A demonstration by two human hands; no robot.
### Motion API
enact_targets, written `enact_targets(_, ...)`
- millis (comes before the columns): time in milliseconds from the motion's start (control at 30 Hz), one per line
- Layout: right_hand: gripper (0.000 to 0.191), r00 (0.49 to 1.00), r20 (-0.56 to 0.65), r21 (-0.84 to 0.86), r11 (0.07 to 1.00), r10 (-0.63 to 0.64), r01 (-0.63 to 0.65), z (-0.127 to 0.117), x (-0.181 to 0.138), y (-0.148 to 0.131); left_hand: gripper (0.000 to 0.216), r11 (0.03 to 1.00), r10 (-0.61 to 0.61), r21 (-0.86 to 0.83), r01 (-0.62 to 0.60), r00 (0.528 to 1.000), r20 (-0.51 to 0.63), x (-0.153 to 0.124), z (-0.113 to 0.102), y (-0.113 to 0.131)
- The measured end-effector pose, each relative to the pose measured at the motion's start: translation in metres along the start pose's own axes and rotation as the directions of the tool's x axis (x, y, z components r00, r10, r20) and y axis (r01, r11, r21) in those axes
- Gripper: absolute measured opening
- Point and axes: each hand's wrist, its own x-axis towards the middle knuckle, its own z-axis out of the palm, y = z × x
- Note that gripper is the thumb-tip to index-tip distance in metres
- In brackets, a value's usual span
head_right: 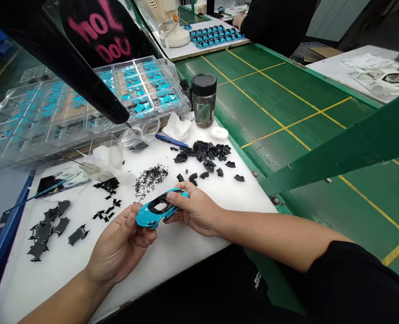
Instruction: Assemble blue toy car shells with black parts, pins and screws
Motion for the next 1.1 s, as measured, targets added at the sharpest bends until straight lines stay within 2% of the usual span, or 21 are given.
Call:
enact_targets(133,0.049,1.0,-0.002,0.02,1.0,-0.007,0.007,0.001,-0.002,-0.001,0.026,1.0,-0.022,-0.018,0.022,1.0,-0.016,0.001,-0.001,-0.001)
enact_targets(300,0.053,0.996,-0.006,0.008,0.996,-0.085,0.085,0.002,-0.004,-0.001,0.028,0.998,-0.045,-0.043,0.045,0.999,0.012,0.003,-0.003,-0.001)
enact_targets(433,0.057,0.989,-0.041,-0.211,0.969,-0.143,0.132,-0.002,-0.006,0.002,0.029,1.0,-0.006,-0.024,0.006,1.0,-0.011,0.006,-0.005,0.002)
enact_targets(500,0.053,0.987,-0.054,-0.341,0.932,-0.151,0.124,-0.004,-0.008,0.004,0.029,0.999,0.009,0.048,-0.006,0.998,-0.054,0.009,-0.007,0.007)
enact_targets(567,0.046,0.991,-0.039,-0.374,0.921,-0.131,0.107,-0.004,-0.011,0.005,0.027,0.987,0.021,0.163,-0.002,0.993,-0.116,0.012,-0.012,0.013)
enact_targets(633,0.037,0.996,0.001,-0.319,0.944,-0.084,0.08,-0.001,-0.016,0.005,0.027,0.96,0.032,0.281,0.013,0.987,-0.155,0.015,-0.02,0.021)
enact_targets(733,0.029,0.996,0.081,-0.176,0.984,0.039,-0.024,0.009,-0.023,0.004,0.03,0.922,-0.015,0.382,0.062,0.992,-0.125,0.019,-0.031,0.03)
enact_targets(900,0.021,0.966,0.123,0.039,0.971,0.228,-0.234,0.025,-0.034,0.001,0.032,0.923,-0.179,0.348,0.163,0.984,0.014,0.024,-0.039,0.035)
enact_targets(1000,0.018,0.945,0.097,0.084,0.944,0.311,-0.319,0.029,-0.038,0.002,0.033,0.916,-0.235,0.35,0.196,0.969,0.073,0.025,-0.037,0.032)
enact_targets(1100,0.022,0.932,0.119,0.103,0.929,0.342,-0.354,0.029,-0.04,0.004,0.034,0.905,-0.262,0.369,0.211,0.96,0.096,0.024,-0.034,0.026)
